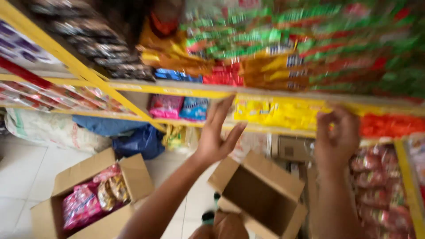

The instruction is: The recorder is taking packets of candy from cardboard boxes and organizing them on the grocery store shelves.

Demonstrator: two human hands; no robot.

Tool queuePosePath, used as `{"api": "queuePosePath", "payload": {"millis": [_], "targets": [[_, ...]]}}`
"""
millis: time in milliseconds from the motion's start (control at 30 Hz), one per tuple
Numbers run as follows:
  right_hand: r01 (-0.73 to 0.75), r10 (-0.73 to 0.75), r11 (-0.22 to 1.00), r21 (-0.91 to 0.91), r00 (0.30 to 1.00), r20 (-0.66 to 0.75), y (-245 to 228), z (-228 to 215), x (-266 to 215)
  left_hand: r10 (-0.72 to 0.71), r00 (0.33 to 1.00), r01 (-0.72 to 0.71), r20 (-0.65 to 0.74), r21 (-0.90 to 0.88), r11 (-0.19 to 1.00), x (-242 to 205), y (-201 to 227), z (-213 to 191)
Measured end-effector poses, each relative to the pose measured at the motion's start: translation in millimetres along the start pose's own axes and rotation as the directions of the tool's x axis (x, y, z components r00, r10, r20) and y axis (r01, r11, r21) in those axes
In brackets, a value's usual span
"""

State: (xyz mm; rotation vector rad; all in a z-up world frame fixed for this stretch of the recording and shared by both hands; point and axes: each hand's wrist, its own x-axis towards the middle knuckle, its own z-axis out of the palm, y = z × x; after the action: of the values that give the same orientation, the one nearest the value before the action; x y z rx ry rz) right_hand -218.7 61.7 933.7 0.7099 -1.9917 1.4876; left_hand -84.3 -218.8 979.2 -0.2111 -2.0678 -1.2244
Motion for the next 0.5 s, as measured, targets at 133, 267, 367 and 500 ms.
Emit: {"api": "queuePosePath", "payload": {"millis": [133,267,367,500], "targets": [[-0.322,0.321,0.946,0.04,0.946,0.039,30.3,1.3,-128.8,-0.397,0.899,0.428,0.183,-0.184,0.885,-139.7,-79.8,43.0],[-0.564,0.565,0.825,-0.04,0.82,0.09,84.1,1.6,-253.9,-0.693,0.634,0.772,0.343,-0.328,0.544,-272.6,-143.7,93.5],[-0.732,0.739,0.673,-0.105,0.665,0.105,143.1,5.6,-352.5,-0.802,0.469,0.882,0.369,-0.232,0.409,-362.0,-193.8,139.4],[-0.9,0.884,0.435,-0.019,0.423,0.197,246.0,25.6,-478.4,-0.871,0.296,0.934,0.392,0.073,0.35,-462.3,-264.3,209.3]]}}
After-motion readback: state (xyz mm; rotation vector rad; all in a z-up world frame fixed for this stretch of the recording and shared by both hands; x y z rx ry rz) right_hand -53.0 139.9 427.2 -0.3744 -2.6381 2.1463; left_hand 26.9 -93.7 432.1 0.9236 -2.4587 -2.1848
